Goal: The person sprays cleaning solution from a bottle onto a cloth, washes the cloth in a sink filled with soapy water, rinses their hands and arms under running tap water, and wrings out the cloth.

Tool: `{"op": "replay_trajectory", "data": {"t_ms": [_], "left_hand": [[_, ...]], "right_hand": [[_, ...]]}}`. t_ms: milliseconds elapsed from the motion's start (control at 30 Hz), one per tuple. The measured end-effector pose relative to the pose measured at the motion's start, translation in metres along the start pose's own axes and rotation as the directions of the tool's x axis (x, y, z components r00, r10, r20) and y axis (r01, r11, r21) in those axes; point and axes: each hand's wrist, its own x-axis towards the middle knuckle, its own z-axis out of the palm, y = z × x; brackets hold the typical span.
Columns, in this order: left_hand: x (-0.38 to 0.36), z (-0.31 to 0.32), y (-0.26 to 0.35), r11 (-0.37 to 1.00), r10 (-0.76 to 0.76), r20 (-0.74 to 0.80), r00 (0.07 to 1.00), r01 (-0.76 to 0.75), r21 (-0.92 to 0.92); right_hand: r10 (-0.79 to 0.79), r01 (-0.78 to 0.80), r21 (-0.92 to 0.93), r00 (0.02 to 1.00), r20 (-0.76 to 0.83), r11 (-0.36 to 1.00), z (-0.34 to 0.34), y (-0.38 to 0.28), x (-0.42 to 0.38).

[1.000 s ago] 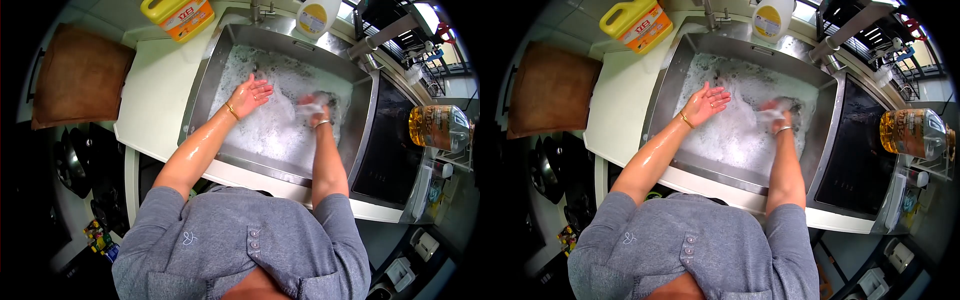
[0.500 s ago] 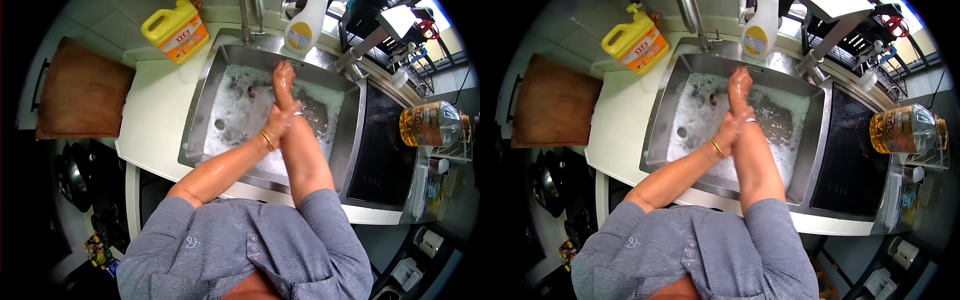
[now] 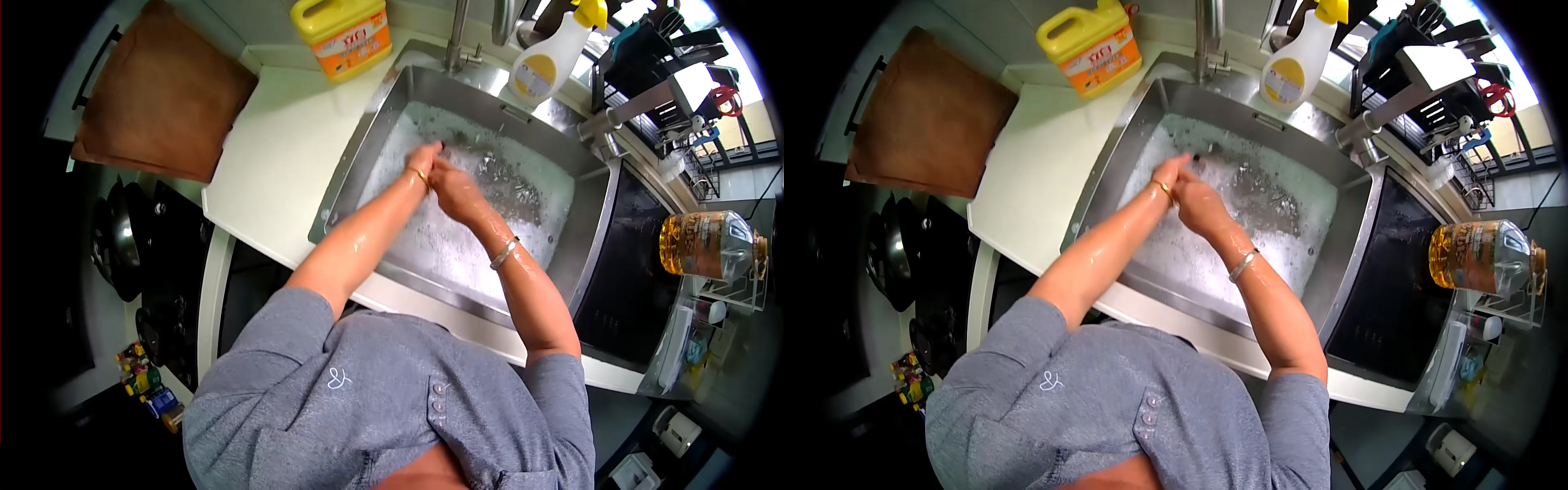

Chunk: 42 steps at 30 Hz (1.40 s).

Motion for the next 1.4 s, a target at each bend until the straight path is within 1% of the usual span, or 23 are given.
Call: {"op": "replay_trajectory", "data": {"t_ms": [67, 100, 200, 267, 333, 400, 500, 533, 600, 667, 767, 800, 833, 900, 1000, 1033, 1067, 1133, 1200, 1233, 1333, 1367, 1400], "left_hand": [[0.037, -0.038, 0.015, 0.976, 0.088, 0.427, 0.900, 0.007, -0.217], [0.049, -0.044, 0.018, 0.938, 0.166, 0.529, 0.832, 0.033, -0.346], [0.018, 0.009, 0.021, 0.708, 0.342, 0.263, 0.902, -0.063, -0.703], [-0.025, 0.040, 0.020, 0.636, 0.346, 0.140, 0.928, -0.121, -0.762], [-0.048, 0.055, 0.014, 0.694, 0.410, 0.285, 0.867, -0.093, -0.714], [-0.044, 0.056, 0.011, 0.719, 0.409, 0.302, 0.861, -0.100, -0.688], [-0.059, 0.072, 0.043, 0.590, 0.279, 0.062, 0.958, -0.120, -0.799], [-0.054, 0.070, 0.048, 0.712, 0.402, -0.036, 0.915, -0.337, -0.617], [-0.037, 0.066, 0.058, 0.733, 0.663, -0.109, 0.741, -0.672, -0.107], [-0.032, 0.069, 0.061, 0.331, 0.923, 0.057, 0.381, -0.861, 0.385], [-0.040, 0.068, 0.068, -0.608, 0.749, 0.650, -0.127, -0.522, 0.598], [-0.040, 0.070, 0.064, -0.634, 0.721, 0.689, -0.078, -0.475, 0.610], [-0.043, 0.070, 0.057, -0.660, 0.691, 0.722, -0.024, -0.426, 0.618], [-0.046, 0.071, 0.048, -0.694, 0.653, 0.757, 0.027, -0.380, 0.612], [-0.036, 0.054, 0.024, -0.442, 0.636, 0.641, 0.430, -0.478, 0.759], [-0.045, 0.048, 0.008, -0.059, 0.727, 0.493, 0.478, -0.673, 0.738], [-0.029, 0.036, 0.012, -0.497, 0.409, 0.709, 0.575, -0.511, 0.701], [-0.025, 0.011, -0.007, -0.530, 0.296, 0.930, 0.219, -0.772, 0.351], [-0.039, -0.017, -0.003, -0.426, 0.097, 0.732, 0.674, -0.636, 0.643], [-0.044, -0.029, 0.000, -0.403, -0.026, 0.550, 0.835, -0.513, 0.758], [-0.055, -0.040, 0.012, -0.376, 0.272, 0.431, 0.860, -0.318, 0.871], [-0.053, -0.041, 0.016, -0.165, 0.287, 0.370, 0.883, -0.335, 0.928], [-0.052, -0.040, 0.022, -0.243, 0.266, 0.422, 0.867, -0.363, 0.900]], "right_hand": [[0.420, -0.355, 0.650, 0.906, 0.060, 0.672, 0.011, -0.021, -0.008], [0.490, -0.371, 0.628, 0.872, -0.019, 0.684, 0.010, -0.050, -0.009], [0.567, -0.158, 0.715, 0.732, -0.378, 0.681, 0.037, -0.078, 0.012], [0.691, -0.059, 0.990, 0.722, -0.049, 0.132, 0.028, -0.041, 0.027], [0.577, 0.257, 0.871, 0.816, 0.038, -0.419, 0.013, -0.020, 0.039], [0.658, 0.451, 0.799, 0.747, -0.095, -0.397, 0.020, -0.024, 0.043], [0.429, 0.194, 0.749, 0.894, 0.131, -0.633, 0.020, -0.068, 0.027], [0.280, 0.051, 0.734, 0.941, 0.193, -0.677, 0.031, -0.068, 0.023], [0.453, 0.014, 0.781, 0.821, 0.347, -0.625, 0.041, -0.104, 0.017], [0.546, -0.094, 0.905, 0.770, 0.330, -0.414, 0.019, -0.131, 0.011], [0.636, -0.133, 0.983, 0.750, 0.181, -0.123, 0.034, -0.145, 0.009], [0.654, -0.121, 0.992, 0.748, 0.109, -0.027, 0.039, -0.145, 0.009], [0.658, -0.203, 0.960, 0.699, 0.280, -0.193, 0.018, -0.143, 0.014], [0.684, -0.022, 0.963, 0.699, 0.208, -0.270, 0.033, -0.095, 0.028], [0.665, 0.203, 0.919, 0.743, 0.081, -0.339, 0.014, -0.034, 0.033], [0.617, 0.156, 0.930, 0.782, 0.089, -0.332, 0.010, -0.009, 0.032], [0.570, 0.107, 0.940, 0.815, 0.104, -0.325, 0.011, 0.019, 0.024], [0.495, -0.097, 0.946, 0.833, 0.246, -0.308, 0.011, 0.081, -0.006], [0.872, -0.475, 0.878, 0.454, 0.183, 0.062, 0.006, 0.111, -0.032], [0.861, -0.694, 0.631, 0.502, 0.081, 0.346, 0.017, 0.152, -0.055], [0.635, -0.633, -0.133, 0.772, -0.034, 0.763, 0.051, 0.174, -0.085], [0.524, -0.500, -0.325, 0.851, -0.014, 0.803, 0.058, 0.162, -0.090], [0.537, -0.491, -0.275, 0.834, 0.125, 0.827, 0.057, 0.157, -0.083]]}}
